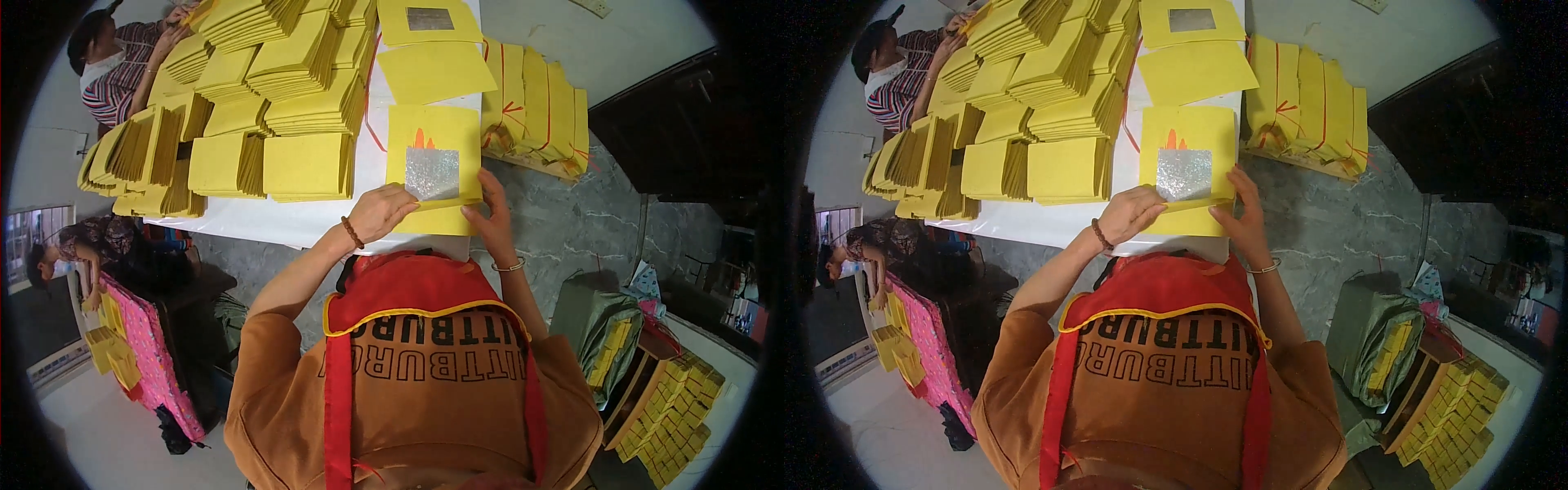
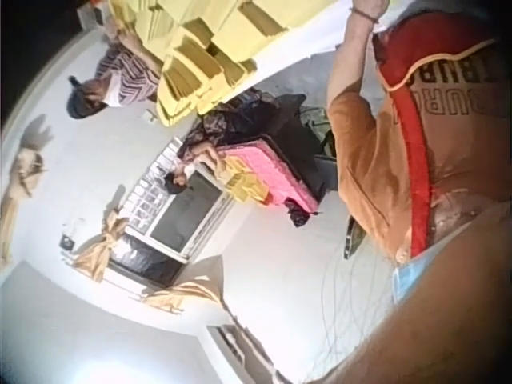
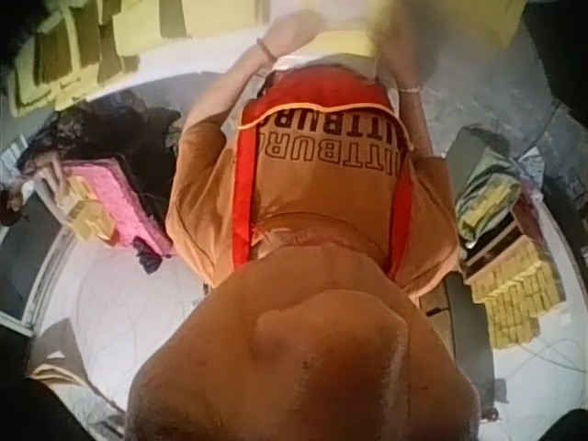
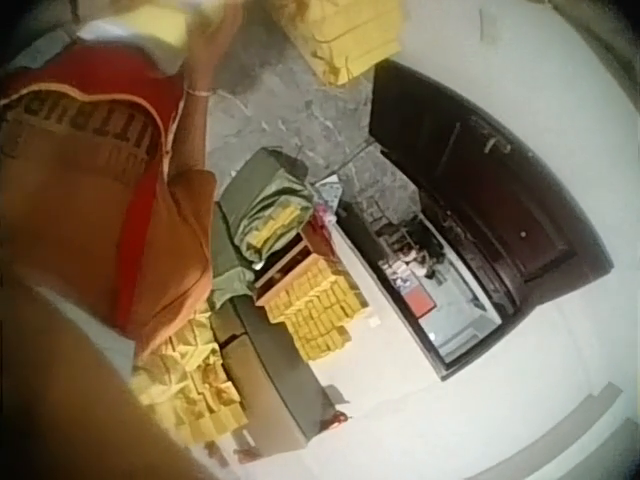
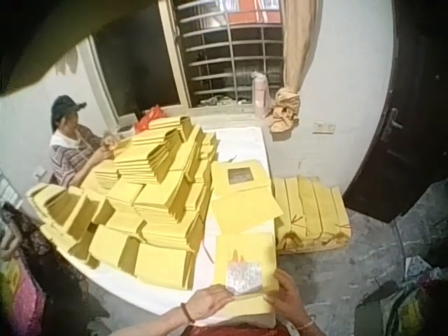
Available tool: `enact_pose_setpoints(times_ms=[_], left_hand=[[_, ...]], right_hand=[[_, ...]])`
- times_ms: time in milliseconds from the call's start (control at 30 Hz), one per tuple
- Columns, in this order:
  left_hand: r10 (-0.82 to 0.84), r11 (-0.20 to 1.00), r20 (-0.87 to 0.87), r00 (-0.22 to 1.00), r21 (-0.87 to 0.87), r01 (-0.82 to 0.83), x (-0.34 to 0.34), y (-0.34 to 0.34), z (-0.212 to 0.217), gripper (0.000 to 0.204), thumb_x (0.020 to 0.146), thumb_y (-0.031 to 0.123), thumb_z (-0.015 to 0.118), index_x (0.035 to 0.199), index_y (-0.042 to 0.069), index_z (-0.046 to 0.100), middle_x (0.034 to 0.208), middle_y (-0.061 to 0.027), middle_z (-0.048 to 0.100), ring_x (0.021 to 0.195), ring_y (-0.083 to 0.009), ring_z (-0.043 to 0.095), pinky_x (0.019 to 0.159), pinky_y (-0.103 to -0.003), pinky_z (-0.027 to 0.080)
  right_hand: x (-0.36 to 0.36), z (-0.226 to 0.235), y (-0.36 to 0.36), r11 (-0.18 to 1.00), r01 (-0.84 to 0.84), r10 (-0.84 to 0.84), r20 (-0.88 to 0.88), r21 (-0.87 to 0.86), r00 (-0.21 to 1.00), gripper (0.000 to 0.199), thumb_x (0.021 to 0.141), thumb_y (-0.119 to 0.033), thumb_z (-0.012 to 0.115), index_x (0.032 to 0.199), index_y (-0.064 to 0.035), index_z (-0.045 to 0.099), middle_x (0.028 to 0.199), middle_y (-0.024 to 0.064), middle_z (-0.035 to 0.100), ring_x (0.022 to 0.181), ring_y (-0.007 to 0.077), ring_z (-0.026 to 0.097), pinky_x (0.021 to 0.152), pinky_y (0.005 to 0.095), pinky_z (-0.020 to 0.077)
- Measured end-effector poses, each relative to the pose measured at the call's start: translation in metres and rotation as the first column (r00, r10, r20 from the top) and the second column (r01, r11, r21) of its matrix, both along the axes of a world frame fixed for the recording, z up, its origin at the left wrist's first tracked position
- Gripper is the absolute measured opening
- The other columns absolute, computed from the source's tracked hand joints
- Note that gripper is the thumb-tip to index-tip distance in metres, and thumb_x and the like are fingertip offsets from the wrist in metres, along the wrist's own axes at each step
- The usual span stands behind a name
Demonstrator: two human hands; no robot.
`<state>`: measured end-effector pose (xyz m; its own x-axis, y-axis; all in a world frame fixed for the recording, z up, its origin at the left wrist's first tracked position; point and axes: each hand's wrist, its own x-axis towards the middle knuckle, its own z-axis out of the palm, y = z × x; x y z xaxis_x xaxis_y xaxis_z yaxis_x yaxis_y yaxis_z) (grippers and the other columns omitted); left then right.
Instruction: Sorting and stacking yellow paper sheets with silver foil inserts.
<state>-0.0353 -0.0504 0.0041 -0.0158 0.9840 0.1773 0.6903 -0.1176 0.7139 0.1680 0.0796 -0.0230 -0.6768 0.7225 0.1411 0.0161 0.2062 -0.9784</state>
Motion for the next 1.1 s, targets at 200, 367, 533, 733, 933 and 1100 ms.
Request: enact_pose_setpoints(times_ms=[200, 367, 533, 733, 933, 1100], left_hand=[[0.115, 0.99, 0.161, 0.98, -0.1, -0.099, 0.0, -0.003, -0.001, 0.021, 0.087, 0.02, 0.05, 0.09, 0.001, 0.058, 0.067, -0.0115, 0.054, 0.058, -0.0218, 0.053, 0.055, -0.031, 0.043], [0.241, 0.934, 0.231, 0.943, -0.32, -0.16, -0.003, 0.003, 0.006, 0.018, 0.085, 0.019, 0.051, 0.091, 0.004, 0.058, 0.075, -0.0154, 0.058, 0.067, -0.0286, 0.057, 0.06, -0.034, 0.044], [0.242, 0.917, 0.373, 0.896, -0.389, -0.086, -0.012, 0.006, 0.002, 0.02, 0.084, 0.02, 0.054, 0.086, 0.002, 0.06, 0.067, -0.0088, 0.057, 0.06, -0.0146, 0.052, 0.055, -0.027, 0.041], [0.263, 0.904, 0.477, 0.839, -0.426, -0.041, -0.016, 0.006, -0.002, 0.021, 0.085, 0.021, 0.054, 0.084, 0.001, 0.06, 0.063, 0.0003, 0.051, 0.059, -0.0059, 0.044, 0.053, -0.023, 0.038], [0.291, 0.899, 0.508, 0.811, -0.434, -0.051, -0.014, 0.001, -0.006, 0.021, 0.086, 0.02, 0.053, 0.085, 0.001, 0.059, 0.064, 0.0012, 0.05, 0.06, -0.0055, 0.043, 0.053, -0.022, 0.037], [0.255, 0.909, 0.503, 0.826, -0.417, -0.027, -0.013, 0.002, 0.002, 0.021, 0.086, 0.021, 0.052, 0.086, 0.001, 0.059, 0.064, 0.0006, 0.051, 0.06, -0.006, 0.044, 0.054, -0.022, 0.037]], right_hand=[[0.009, 0.002, -0.003, 0.979, 0.136, -0.12, 0.108, -0.151, 0.987, 0.052, 0.076, -0.011, 0.063, 0.123, -0.0056, 0.042, 0.119, 0.009, 0.046, 0.1, 0.0177, 0.049, 0.084, 0.0309, 0.0402], [0.02, 0.007, -0.015, 0.93, 0.135, -0.091, 0.14, -0.343, 0.986, 0.042, 0.083, -0.014, 0.057, 0.122, -0.0047, 0.045, 0.108, 0.0074, 0.052, 0.08, 0.0104, 0.054, 0.071, 0.023, 0.0447], [0.022, 0.022, -0.02, 0.924, 0.089, -0.039, 0.14, -0.372, 0.989, 0.039, 0.084, -0.013, 0.055, 0.121, -0.0041, 0.046, 0.108, 0.0078, 0.051, 0.082, 0.0103, 0.054, 0.072, 0.0231, 0.0441], [0.026, 0.02, -0.021, 0.913, 0.12, -0.034, 0.221, -0.389, 0.975, 0.038, 0.085, -0.013, 0.053, 0.121, -0.0058, 0.046, 0.104, 0.0068, 0.052, 0.085, 0.0107, 0.052, 0.074, 0.0233, 0.0427], [0.03, 0.019, -0.027, 0.921, 0.136, -0.028, 0.285, -0.365, 0.958, 0.036, 0.085, -0.015, 0.053, 0.12, -0.0065, 0.048, 0.101, 0.0068, 0.051, 0.09, 0.0115, 0.048, 0.075, 0.0242, 0.0416], [0.033, 0.015, -0.027, 0.92, 0.133, -0.018, 0.301, -0.368, 0.954, 0.036, 0.084, -0.016, 0.054, 0.119, -0.0081, 0.049, 0.103, 0.007, 0.051, 0.094, 0.0124, 0.047, 0.075, 0.0243, 0.0415]])
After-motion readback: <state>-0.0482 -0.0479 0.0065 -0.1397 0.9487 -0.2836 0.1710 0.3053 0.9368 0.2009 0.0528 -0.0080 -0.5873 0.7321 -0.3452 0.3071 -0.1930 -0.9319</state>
